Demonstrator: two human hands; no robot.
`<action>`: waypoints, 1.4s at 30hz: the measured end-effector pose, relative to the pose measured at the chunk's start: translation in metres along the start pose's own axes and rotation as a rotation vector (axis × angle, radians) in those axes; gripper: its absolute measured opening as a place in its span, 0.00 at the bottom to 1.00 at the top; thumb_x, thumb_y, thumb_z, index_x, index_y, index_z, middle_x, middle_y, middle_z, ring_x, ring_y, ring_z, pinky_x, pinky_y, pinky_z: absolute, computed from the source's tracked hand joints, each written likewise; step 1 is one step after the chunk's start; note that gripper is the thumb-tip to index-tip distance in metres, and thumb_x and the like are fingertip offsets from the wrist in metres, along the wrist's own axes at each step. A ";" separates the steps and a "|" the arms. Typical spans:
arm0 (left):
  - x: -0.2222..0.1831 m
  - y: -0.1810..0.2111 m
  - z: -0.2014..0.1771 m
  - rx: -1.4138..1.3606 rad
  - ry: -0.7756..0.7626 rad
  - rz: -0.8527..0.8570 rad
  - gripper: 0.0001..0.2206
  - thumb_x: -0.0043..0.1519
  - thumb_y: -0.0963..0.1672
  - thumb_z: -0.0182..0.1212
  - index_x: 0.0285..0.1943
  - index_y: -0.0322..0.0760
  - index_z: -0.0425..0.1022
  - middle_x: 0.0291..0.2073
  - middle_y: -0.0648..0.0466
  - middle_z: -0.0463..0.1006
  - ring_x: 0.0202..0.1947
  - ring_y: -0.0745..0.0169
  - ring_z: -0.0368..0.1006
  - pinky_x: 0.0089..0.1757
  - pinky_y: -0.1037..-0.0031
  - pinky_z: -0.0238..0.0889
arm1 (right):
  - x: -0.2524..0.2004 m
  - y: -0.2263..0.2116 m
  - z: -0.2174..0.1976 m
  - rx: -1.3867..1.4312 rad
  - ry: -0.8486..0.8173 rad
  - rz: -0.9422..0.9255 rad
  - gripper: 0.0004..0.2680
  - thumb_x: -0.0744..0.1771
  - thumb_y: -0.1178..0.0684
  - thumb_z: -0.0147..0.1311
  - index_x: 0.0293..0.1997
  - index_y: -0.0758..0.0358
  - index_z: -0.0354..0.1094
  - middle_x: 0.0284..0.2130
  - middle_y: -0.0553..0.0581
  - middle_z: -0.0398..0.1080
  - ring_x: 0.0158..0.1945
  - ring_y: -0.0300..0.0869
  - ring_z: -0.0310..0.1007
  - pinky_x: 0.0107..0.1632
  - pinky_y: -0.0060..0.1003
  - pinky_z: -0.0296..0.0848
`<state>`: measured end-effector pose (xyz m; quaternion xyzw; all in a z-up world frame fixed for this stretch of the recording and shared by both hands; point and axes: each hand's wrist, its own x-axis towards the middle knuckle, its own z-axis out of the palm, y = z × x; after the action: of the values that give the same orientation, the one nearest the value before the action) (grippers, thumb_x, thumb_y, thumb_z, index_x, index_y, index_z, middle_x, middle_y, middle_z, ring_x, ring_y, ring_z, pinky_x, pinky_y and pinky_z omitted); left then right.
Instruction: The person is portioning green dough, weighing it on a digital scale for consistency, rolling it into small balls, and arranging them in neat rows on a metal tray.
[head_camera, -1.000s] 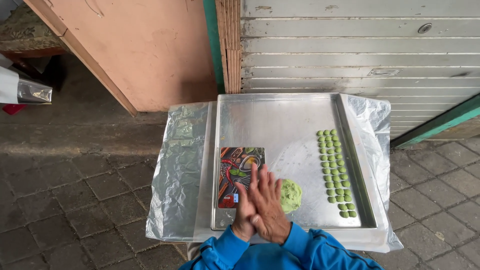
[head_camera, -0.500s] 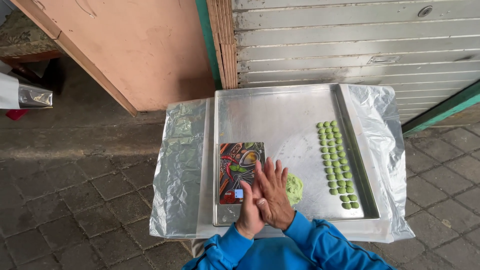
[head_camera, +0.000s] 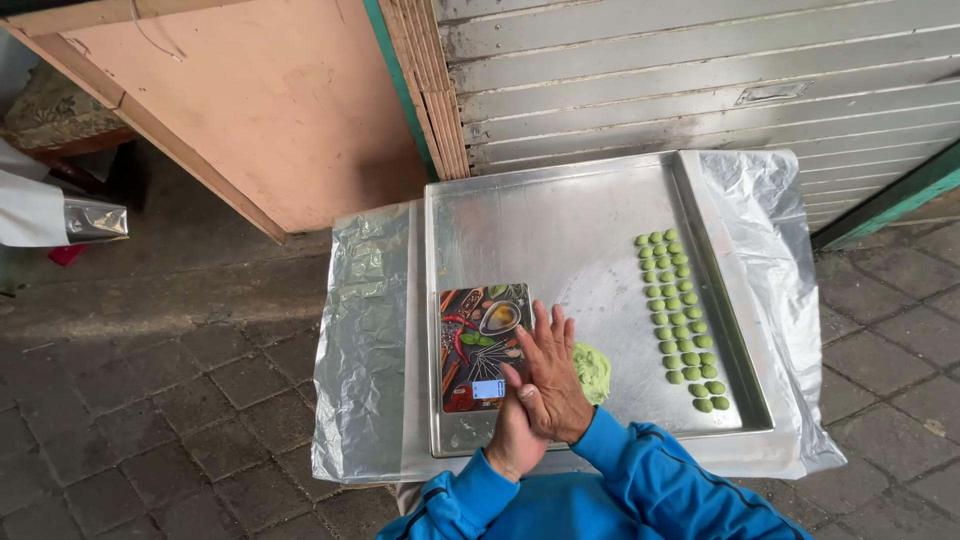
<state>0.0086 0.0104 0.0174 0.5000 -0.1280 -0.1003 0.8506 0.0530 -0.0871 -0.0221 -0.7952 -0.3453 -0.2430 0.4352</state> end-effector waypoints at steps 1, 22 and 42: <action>0.004 0.008 0.001 -0.075 0.023 -0.006 0.46 0.60 0.70 0.35 0.83 0.58 0.28 0.83 0.55 0.26 0.82 0.42 0.26 0.69 0.36 0.30 | -0.003 -0.003 -0.001 -0.047 -0.003 0.043 0.28 0.73 0.29 0.19 0.83 0.51 0.35 0.81 0.67 0.26 0.82 0.64 0.16 0.78 0.64 0.15; 0.009 -0.033 0.032 -0.598 -0.062 0.325 0.37 0.69 0.63 0.30 0.83 0.45 0.46 0.80 0.46 0.42 0.79 0.44 0.36 0.70 0.50 0.37 | 0.000 -0.032 -0.011 -0.043 -0.060 0.143 0.28 0.74 0.29 0.16 0.83 0.52 0.30 0.81 0.62 0.22 0.83 0.57 0.12 0.79 0.61 0.11; 0.018 0.006 -0.013 -0.448 0.108 0.040 0.41 0.60 0.68 0.31 0.83 0.65 0.32 0.83 0.60 0.33 0.81 0.48 0.29 0.72 0.51 0.28 | 0.022 -0.076 -0.017 0.113 -0.246 0.206 0.31 0.73 0.26 0.15 0.82 0.56 0.28 0.80 0.65 0.18 0.83 0.57 0.12 0.78 0.63 0.14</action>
<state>0.0301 0.0186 0.0184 0.3004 -0.0668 -0.0823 0.9479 0.0079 -0.0649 0.0414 -0.8244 -0.3259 -0.0782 0.4561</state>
